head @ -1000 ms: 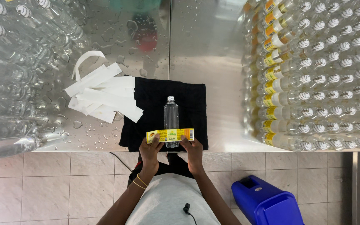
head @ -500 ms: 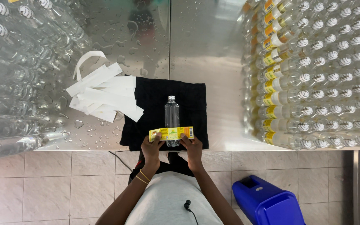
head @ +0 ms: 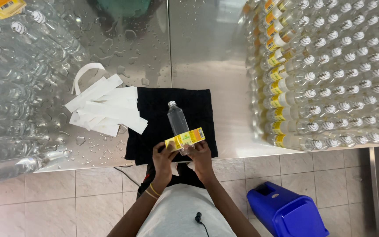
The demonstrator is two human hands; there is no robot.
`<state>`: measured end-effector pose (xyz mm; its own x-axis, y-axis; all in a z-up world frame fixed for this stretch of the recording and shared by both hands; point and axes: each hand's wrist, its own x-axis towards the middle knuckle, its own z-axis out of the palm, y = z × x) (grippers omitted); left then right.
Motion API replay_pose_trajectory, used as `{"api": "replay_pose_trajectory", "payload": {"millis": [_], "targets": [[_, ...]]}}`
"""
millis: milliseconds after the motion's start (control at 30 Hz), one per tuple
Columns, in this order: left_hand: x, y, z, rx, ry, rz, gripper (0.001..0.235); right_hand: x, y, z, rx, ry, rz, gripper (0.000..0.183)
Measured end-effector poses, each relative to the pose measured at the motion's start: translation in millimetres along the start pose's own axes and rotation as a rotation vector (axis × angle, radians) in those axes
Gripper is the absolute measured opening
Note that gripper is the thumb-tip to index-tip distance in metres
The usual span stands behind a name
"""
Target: The person repeatedly picks up clear plastic bottles, applies yellow labels to them by hand, and places the labeled bottles onto a large stack on the right side of the table. The person also handles white paper strips and a black cloth on the table.
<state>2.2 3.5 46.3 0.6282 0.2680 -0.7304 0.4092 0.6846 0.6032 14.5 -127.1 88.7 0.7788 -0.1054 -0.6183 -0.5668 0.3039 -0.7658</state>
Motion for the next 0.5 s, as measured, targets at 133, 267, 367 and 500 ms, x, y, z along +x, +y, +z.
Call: {"api": "replay_pose_trajectory", "payload": {"millis": [133, 267, 367, 500], "targets": [[-42, 78, 21, 0.108, -0.136, 0.041, 0.070, -12, -18, -8, 0.071, -0.062, -0.088, 0.092], [-38, 114, 43, 0.450, -0.376, 0.295, 0.079, -30, -40, -11, -0.001, -0.167, -0.246, 0.125], [-35, 110, 56, 0.450, -0.257, 0.317, 0.062, -42, -46, -14, -0.414, -0.052, -0.477, 0.109], [-37, 99, 70, 0.511, -0.149, 0.333, 0.053, -33, -30, -20, -0.877, -0.104, -0.778, 0.066]]}}
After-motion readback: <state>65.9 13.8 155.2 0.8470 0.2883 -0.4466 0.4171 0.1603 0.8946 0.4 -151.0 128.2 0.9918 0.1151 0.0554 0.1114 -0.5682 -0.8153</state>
